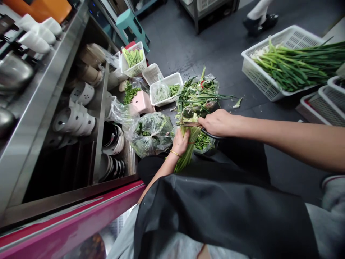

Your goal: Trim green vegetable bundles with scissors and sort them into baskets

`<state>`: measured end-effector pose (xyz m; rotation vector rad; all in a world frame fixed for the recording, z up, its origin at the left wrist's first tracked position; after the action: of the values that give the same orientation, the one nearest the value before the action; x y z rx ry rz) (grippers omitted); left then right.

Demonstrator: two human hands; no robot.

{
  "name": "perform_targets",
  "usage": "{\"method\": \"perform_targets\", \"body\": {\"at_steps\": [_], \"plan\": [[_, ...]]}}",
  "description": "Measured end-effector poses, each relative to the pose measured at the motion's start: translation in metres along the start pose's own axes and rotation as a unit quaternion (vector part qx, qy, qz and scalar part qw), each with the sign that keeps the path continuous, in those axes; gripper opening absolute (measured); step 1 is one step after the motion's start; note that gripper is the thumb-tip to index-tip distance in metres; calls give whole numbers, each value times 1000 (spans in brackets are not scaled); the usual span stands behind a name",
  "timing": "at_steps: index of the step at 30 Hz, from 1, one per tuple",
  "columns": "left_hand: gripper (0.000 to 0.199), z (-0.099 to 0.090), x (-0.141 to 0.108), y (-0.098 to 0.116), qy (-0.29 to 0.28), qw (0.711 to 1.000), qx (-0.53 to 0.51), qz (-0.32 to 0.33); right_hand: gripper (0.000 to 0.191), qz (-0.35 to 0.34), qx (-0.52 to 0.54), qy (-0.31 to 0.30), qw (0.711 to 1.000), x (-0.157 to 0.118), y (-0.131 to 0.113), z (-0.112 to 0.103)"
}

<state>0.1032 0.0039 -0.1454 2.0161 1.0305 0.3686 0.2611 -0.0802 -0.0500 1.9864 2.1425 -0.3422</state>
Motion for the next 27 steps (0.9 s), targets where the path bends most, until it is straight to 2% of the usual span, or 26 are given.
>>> {"method": "perform_targets", "body": {"at_steps": [3, 6, 7, 9, 10, 12, 13, 14, 15, 16, 18, 21, 24, 27], "plan": [[41, -4, 0, -3, 14, 999, -35, -18, 34, 0, 24, -23, 999, 4, 7, -1], [39, -14, 8, -15, 42, 989, -132, -59, 30, 26, 64, -9, 998, -7, 25, 0], [39, -19, 13, -20, 56, 979, -183, -72, 30, 32, 86, 9, 996, -12, 31, 1], [41, -28, 25, -30, 76, 941, -314, -95, 31, 43, 172, 52, 983, -23, 38, 7], [44, -33, 32, -33, 78, 918, -376, -100, 32, 56, 240, 72, 966, -26, 40, 13], [52, -44, 45, -34, 81, 876, -466, -93, 32, 95, 398, 105, 907, -27, 41, 29], [56, -50, 50, -31, 88, 864, -490, -80, 34, 111, 460, 121, 873, -25, 39, 37], [60, -57, 53, -27, 101, 859, -499, -62, 35, 116, 488, 146, 852, -21, 36, 44], [63, -63, 55, -22, 118, 859, -496, -42, 35, 112, 487, 171, 849, -17, 32, 47], [65, -68, 55, -16, 134, 864, -485, -21, 36, 97, 463, 198, 859, -14, 28, 47], [70, -76, 49, -1, 162, 898, -408, 24, 37, 56, 373, 248, 892, -13, 20, 39], [69, -80, 34, 23, 177, 964, -179, 83, 40, 24, 225, 273, 935, -25, 16, 14], [64, -74, 23, 36, 140, 985, 18, 95, 39, 66, 98, 210, 971, -33, 21, -5], [58, -65, 18, 36, 105, 986, 101, 81, 35, 87, 9, 151, 985, -30, 20, -12]]}}
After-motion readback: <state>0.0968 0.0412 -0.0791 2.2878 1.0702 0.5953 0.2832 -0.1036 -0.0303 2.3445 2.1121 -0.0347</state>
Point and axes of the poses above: each hand's wrist, its own x-axis towards the middle knuckle, its own z-axis out of the palm, y = z × x, the point moved 4 cm from there along x, towards the middle knuckle
